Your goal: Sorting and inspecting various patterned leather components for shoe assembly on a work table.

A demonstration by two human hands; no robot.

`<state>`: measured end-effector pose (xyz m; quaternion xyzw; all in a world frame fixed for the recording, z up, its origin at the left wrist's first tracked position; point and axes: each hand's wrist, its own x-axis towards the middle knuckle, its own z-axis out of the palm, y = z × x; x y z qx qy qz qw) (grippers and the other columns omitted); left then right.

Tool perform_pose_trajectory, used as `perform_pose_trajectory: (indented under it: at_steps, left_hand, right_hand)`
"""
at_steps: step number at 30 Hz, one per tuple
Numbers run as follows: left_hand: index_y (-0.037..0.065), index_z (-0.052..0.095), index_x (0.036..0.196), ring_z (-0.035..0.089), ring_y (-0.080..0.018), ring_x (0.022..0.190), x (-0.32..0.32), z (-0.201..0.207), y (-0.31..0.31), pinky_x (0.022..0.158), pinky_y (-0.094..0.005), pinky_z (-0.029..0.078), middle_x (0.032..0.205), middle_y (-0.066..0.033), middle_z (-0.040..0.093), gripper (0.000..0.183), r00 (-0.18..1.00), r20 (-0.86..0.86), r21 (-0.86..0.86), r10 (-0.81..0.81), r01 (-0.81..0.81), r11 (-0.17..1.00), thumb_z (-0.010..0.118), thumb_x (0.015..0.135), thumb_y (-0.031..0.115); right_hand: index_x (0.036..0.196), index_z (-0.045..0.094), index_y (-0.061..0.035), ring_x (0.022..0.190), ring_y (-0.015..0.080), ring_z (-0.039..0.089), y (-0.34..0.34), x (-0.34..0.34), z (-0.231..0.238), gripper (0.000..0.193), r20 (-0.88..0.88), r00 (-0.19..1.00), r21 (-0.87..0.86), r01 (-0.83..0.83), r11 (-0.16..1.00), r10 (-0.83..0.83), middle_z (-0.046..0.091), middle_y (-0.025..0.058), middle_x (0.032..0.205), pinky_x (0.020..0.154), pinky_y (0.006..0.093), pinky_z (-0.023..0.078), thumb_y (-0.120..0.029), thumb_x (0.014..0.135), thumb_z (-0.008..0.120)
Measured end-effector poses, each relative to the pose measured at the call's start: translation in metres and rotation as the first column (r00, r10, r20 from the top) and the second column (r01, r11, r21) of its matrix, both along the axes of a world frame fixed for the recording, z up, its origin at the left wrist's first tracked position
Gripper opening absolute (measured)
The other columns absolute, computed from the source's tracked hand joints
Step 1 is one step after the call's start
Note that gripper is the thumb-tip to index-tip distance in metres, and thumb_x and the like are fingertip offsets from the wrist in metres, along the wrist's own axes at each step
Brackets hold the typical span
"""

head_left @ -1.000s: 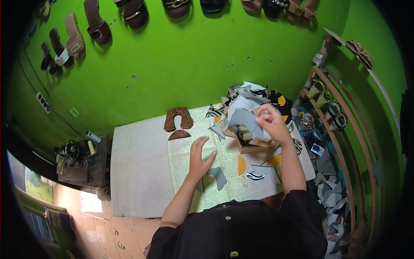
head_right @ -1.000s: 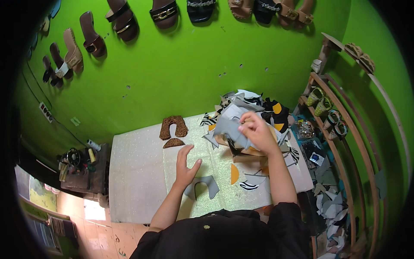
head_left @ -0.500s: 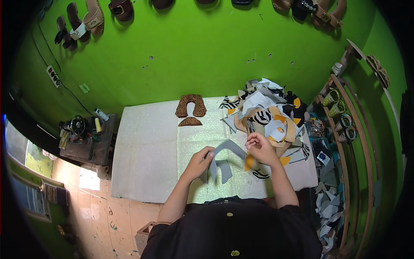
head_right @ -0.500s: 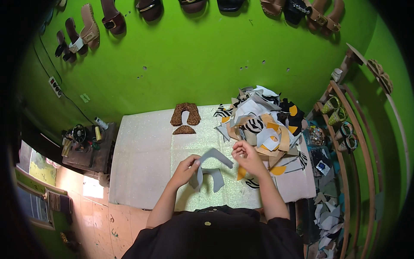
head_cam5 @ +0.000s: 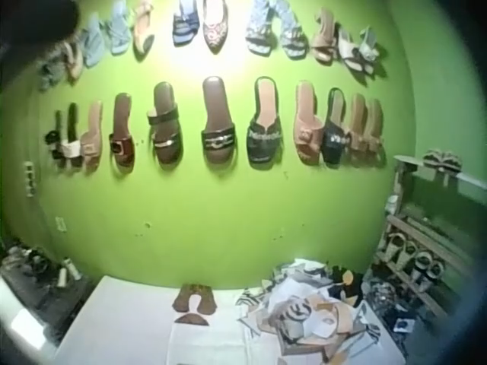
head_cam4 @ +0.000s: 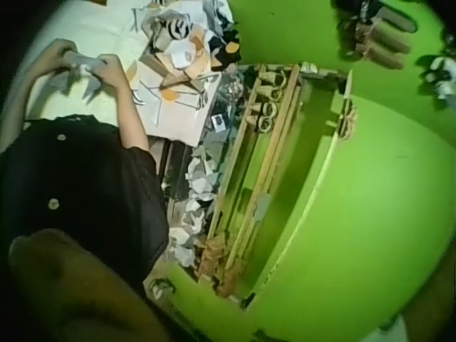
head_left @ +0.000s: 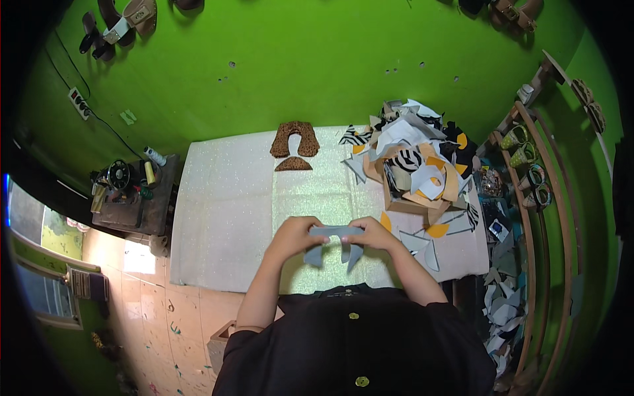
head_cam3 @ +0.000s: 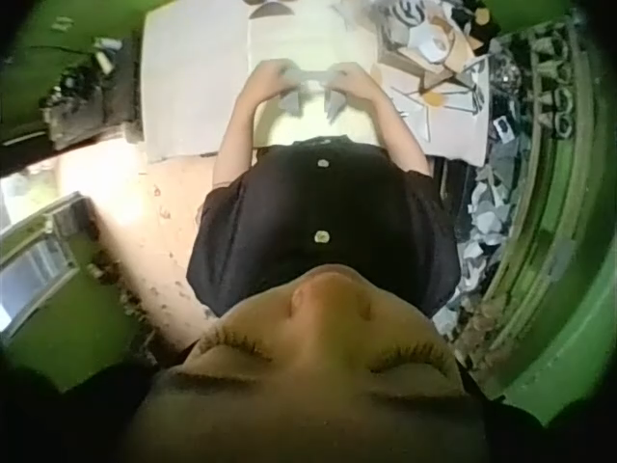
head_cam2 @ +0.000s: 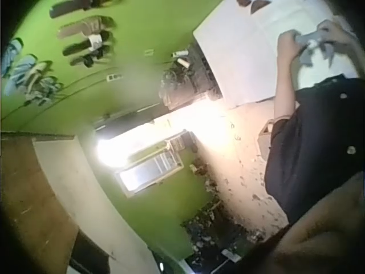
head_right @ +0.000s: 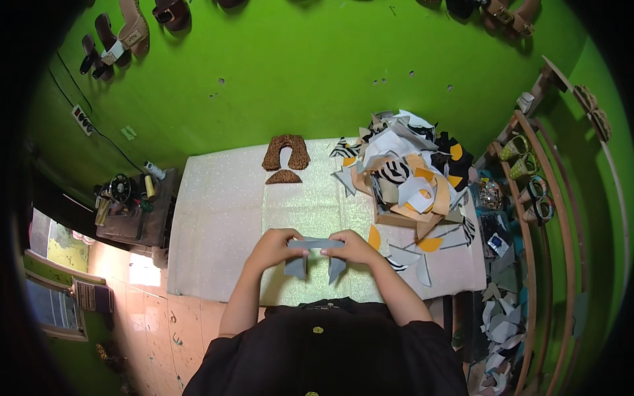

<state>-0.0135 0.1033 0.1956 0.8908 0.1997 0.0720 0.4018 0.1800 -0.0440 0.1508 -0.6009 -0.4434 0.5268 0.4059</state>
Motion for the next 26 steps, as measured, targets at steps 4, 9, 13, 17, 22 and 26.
perform_pose_trajectory:
  at_steps: [4, 9, 13, 17, 22, 26]
  left_hand:
    - [0.001, 0.066, 0.085, 0.059, -0.0139, 0.062, -0.008, -0.043, 0.015, 0.057, -0.0299, 0.045, 0.066, -0.0091, 0.062, 0.026, 0.98, -0.06, -0.327, 0.192, -0.201, 0.923, 0.069, 0.08, 0.027]
    - [0.0, 0.064, 0.083, 0.046, -0.0048, 0.059, -0.005, -0.112, 0.018, 0.053, -0.0226, 0.039, 0.063, 0.0035, 0.052, 0.023, 0.92, 0.009, -0.455, 0.391, -0.345, 0.821, 0.065, 0.087, 0.023]
    - [-0.002, 0.065, 0.088, 0.054, -0.0139, 0.058, 0.0, -0.135, 0.003, 0.055, -0.0296, 0.044, 0.065, -0.0093, 0.061, 0.025, 0.848, -0.052, -0.281, 0.527, -0.519, 0.807, 0.067, 0.083, 0.022]
    - [-0.002, 0.064, 0.09, 0.062, -0.0261, 0.061, -0.001, -0.157, -0.001, 0.058, -0.0357, 0.047, 0.069, -0.0176, 0.063, 0.027, 0.829, -0.023, -0.18, 0.558, -0.553, 0.814, 0.067, 0.083, 0.024]
    - [-0.001, 0.063, 0.088, 0.062, -0.0259, 0.06, -0.001, -0.164, -0.002, 0.058, -0.0346, 0.048, 0.068, -0.0174, 0.063, 0.028, 0.86, -0.052, -0.04, 0.507, -0.509, 0.86, 0.067, 0.082, 0.025]
    - [0.0, 0.062, 0.092, 0.065, -0.0266, 0.065, 0.0, -0.149, -0.005, 0.059, -0.0354, 0.049, 0.072, -0.0185, 0.064, 0.03, 0.861, -0.159, 0.007, 0.482, -0.487, 0.873, 0.067, 0.082, 0.027]
  right_hand:
    - [0.089, 0.062, -0.0028, 0.066, 0.0031, 0.051, 0.004, 0.005, -0.026, 0.021, -0.171, 0.975, 0.062, 0.153, 0.986, -0.14, 0.059, -0.0031, 0.075, 0.058, 0.0186, 0.04, -0.019, 0.08, 0.073]
    - [0.092, 0.058, -0.0016, 0.063, 0.004, 0.052, 0.01, 0.001, -0.1, 0.019, -0.124, 0.916, 0.019, 0.387, 0.922, -0.382, 0.059, -0.0019, 0.071, 0.055, 0.0207, 0.04, -0.013, 0.082, 0.07]
    - [0.096, 0.057, -0.0028, 0.059, 0.0161, 0.057, 0.009, -0.019, -0.118, 0.028, 0.252, 0.85, 0.005, 0.477, 0.879, -0.463, 0.057, 0.0072, 0.064, 0.056, 0.0311, 0.044, -0.019, 0.078, 0.071]
    - [0.101, 0.055, -0.009, 0.059, 0.0272, 0.06, 0.008, -0.029, -0.114, 0.031, 0.462, 0.778, 0.026, 0.468, 0.883, -0.426, 0.058, 0.01, 0.064, 0.057, 0.037, 0.046, -0.023, 0.078, 0.07]
    - [0.108, 0.051, -0.0122, 0.064, 0.0308, 0.062, 0.008, -0.027, -0.115, 0.038, 0.516, 0.759, -0.009, 0.47, 0.883, -0.398, 0.059, 0.0118, 0.065, 0.059, 0.0397, 0.047, -0.025, 0.077, 0.07]
    - [0.107, 0.051, -0.0115, 0.058, 0.0251, 0.06, 0.004, -0.026, -0.123, 0.038, 0.574, 0.726, 0.079, 0.411, 0.908, -0.379, 0.057, 0.009, 0.061, 0.055, 0.0388, 0.044, -0.024, 0.077, 0.071]
